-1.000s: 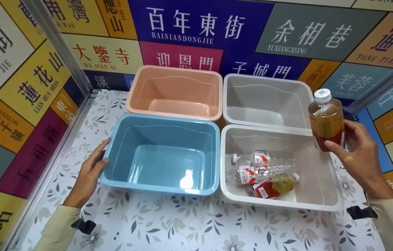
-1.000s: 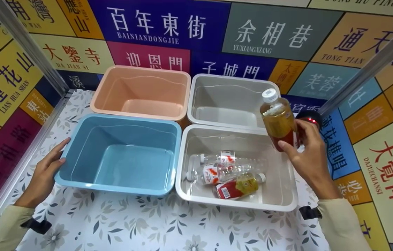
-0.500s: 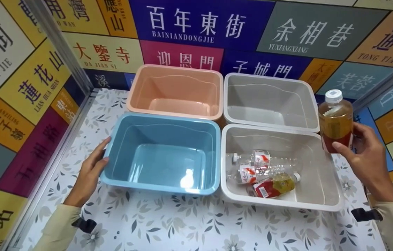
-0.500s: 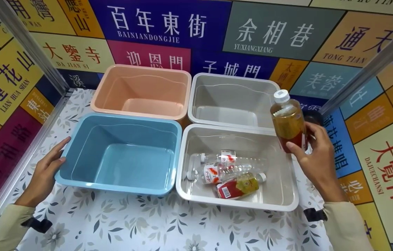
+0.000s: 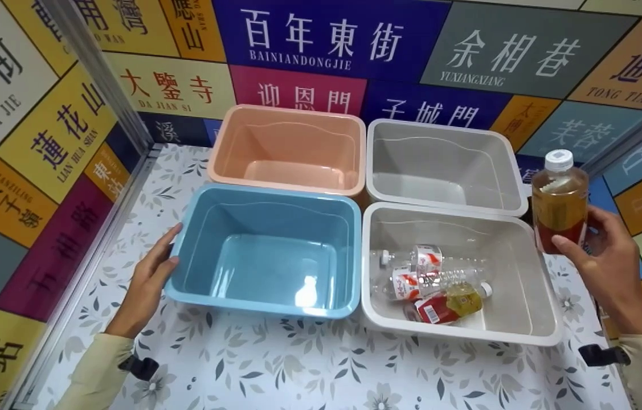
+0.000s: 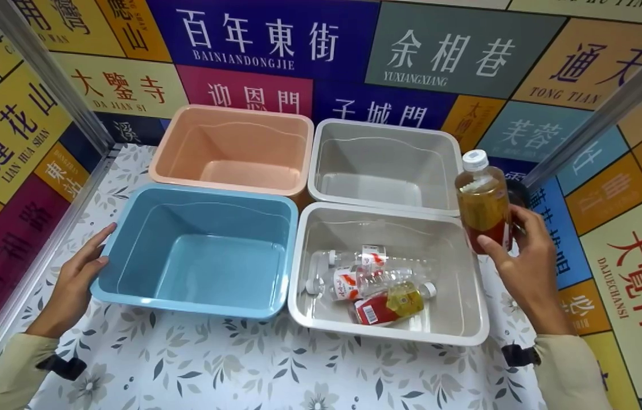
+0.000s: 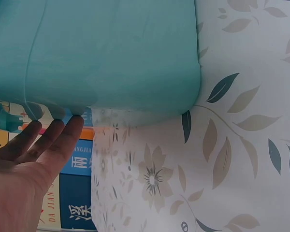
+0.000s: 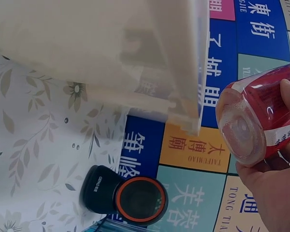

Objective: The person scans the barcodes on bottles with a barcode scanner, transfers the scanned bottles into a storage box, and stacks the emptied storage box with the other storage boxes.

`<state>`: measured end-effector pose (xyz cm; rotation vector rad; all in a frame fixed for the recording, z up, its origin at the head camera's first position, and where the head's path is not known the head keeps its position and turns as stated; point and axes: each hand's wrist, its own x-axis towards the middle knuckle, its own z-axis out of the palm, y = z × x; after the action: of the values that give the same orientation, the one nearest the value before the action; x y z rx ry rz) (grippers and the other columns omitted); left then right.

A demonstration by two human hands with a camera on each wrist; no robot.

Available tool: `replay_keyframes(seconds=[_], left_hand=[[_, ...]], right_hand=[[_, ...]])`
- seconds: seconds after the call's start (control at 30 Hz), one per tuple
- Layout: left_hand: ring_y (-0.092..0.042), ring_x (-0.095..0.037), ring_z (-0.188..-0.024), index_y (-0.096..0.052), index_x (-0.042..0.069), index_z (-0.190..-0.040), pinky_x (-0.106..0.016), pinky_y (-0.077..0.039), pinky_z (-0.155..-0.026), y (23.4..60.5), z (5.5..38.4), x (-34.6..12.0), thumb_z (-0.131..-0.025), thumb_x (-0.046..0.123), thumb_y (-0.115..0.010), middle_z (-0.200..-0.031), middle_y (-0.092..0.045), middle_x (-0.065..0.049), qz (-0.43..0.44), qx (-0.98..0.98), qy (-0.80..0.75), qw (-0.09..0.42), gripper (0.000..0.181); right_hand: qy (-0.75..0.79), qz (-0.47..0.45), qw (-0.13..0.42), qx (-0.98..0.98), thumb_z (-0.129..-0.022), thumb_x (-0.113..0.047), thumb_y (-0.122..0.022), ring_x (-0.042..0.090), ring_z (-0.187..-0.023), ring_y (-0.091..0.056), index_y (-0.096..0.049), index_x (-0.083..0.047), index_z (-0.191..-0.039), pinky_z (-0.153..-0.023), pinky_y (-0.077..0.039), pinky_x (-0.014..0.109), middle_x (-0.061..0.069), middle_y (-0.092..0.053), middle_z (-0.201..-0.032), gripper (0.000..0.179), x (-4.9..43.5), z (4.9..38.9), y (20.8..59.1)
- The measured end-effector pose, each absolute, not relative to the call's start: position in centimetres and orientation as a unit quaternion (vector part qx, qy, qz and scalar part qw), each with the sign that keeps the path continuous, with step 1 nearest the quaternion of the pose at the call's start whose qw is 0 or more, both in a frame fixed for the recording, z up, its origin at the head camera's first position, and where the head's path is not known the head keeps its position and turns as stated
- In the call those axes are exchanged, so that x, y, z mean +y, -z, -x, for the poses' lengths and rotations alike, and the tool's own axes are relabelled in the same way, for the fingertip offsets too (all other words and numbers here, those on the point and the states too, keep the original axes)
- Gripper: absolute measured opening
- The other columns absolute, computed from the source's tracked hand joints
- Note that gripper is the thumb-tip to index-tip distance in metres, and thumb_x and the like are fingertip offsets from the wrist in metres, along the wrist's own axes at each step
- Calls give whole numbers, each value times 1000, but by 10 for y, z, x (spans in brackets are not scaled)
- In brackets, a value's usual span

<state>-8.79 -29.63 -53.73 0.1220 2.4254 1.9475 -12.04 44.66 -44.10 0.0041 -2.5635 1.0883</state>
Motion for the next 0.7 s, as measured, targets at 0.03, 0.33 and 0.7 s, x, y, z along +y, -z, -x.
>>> replay_keyframes(seconds=[0.03,0.33,0.7], left_hand=[[-24,-37,-165,-33,32,-175,-71,-23,-127,537,88,-296,-121,28,-45,-182,-24,0,-39,779,-625,14,56],[-25,-39,-165,-34,32,-175,-75,-22,-126,538,87,-295,-120,29,-45,-182,-25,0,-34,780,-625,13,56],[-25,-38,-165,-33,32,-175,-74,-23,-126,537,88,-295,-121,30,-45,-182,-25,0,-33,779,-626,13,56]], right_hand=[[-385,1,176,-906,-105,-1,-73,21,-153,-48,-42,-9,-168,-118,-33,12,24,-47,-159,70,447,120,442],[-382,27,178,-906,-106,-4,-73,23,-153,-46,-42,-9,-168,-122,-33,18,25,-46,-161,70,455,117,449],[-387,62,183,-902,-108,-9,-71,32,-163,-35,-38,-12,-170,-129,-29,39,21,-41,-170,70,461,114,457]])
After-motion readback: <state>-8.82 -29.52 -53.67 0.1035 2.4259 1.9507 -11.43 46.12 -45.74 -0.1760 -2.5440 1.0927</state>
